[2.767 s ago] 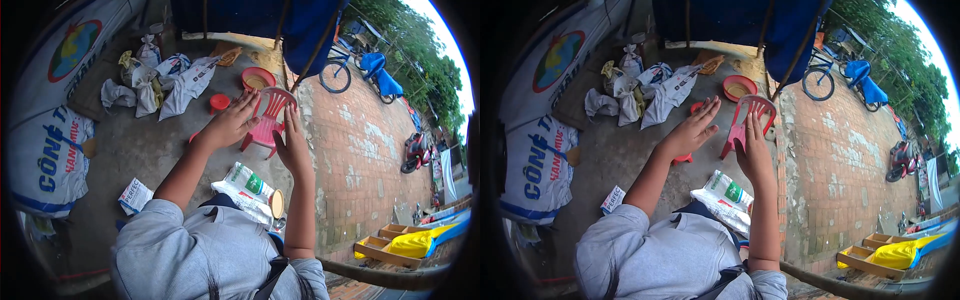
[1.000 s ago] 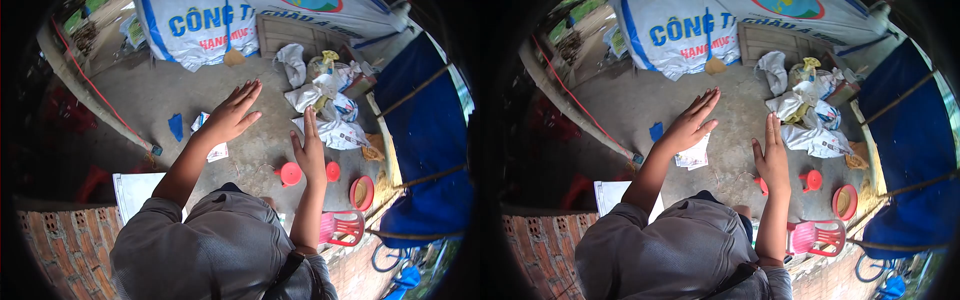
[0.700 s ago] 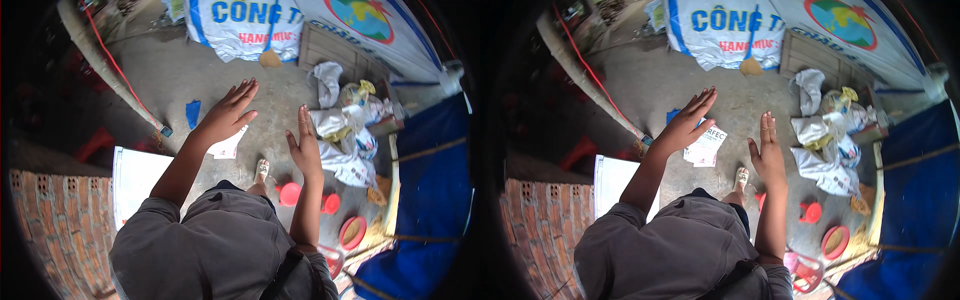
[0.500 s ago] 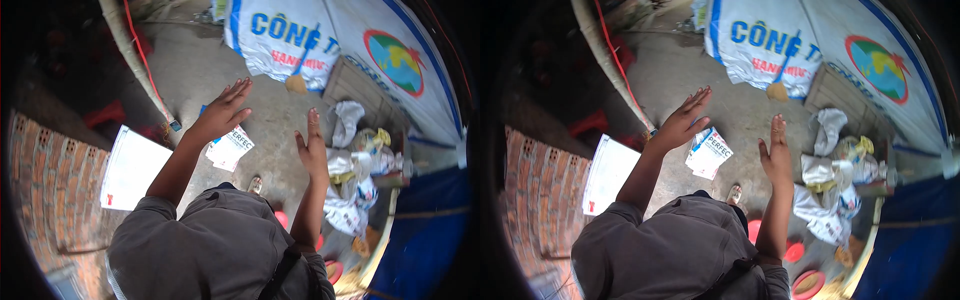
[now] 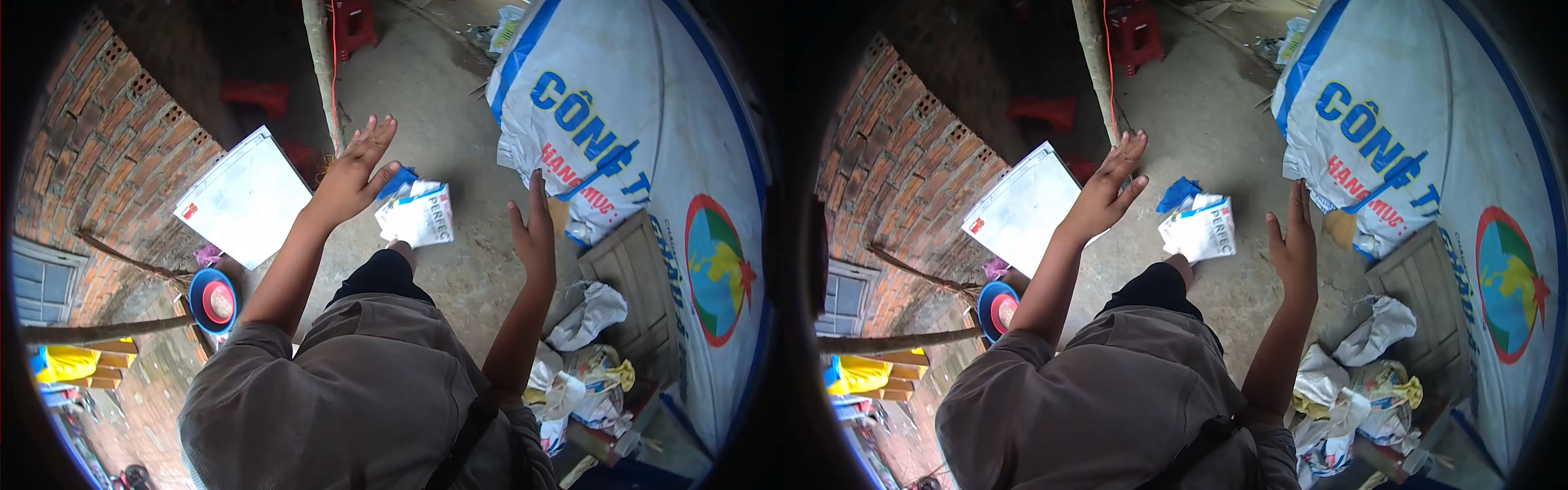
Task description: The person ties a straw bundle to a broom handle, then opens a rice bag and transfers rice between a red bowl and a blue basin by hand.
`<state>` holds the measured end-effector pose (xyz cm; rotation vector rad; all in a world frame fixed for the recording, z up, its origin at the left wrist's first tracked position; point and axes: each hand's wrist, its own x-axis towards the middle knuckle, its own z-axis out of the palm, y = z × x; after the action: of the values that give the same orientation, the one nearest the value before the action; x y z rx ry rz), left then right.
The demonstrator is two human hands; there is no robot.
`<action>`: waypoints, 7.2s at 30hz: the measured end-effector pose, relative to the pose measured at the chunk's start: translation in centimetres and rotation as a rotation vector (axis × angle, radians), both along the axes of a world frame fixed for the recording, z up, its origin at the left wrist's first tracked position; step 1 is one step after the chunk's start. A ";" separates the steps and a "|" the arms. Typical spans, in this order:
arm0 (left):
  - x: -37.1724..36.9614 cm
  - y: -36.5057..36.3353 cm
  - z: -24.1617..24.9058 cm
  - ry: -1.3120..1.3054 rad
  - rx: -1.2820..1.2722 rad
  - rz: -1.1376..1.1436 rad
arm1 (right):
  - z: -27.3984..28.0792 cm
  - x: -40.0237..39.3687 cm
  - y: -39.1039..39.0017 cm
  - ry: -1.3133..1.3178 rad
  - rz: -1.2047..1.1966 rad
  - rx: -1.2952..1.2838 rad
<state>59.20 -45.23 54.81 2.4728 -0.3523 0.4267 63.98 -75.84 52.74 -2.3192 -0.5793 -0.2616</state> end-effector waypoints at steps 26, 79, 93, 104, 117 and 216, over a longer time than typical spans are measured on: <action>51.3 -19.5 1.2 -0.062 -0.129 -0.294 | -7.7 44.8 -19.8 0.165 -0.233 -0.124; 63.9 -61.1 -16.0 1.281 -1.550 0.523 | -23.9 66.8 -44.8 0.464 0.281 0.432; 31.3 -45.8 -20.6 0.333 -1.213 0.276 | -0.1 35.5 -23.2 0.144 1.295 0.286; 6.5 -40.0 -21.1 0.037 -1.616 0.709 | -2.2 13.8 -12.6 0.365 1.955 0.261; -4.3 -38.5 -21.3 -0.629 -1.943 1.027 | -4.3 4.0 -4.5 0.686 2.412 -0.101; -10.0 9.1 -44.8 1.064 -2.171 0.187 | -26.2 -10.3 30.8 0.596 0.925 -0.010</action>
<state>49.15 -36.17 9.99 0.3104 0.5701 -0.3962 53.67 -44.99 26.57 -1.7584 -1.2226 0.8248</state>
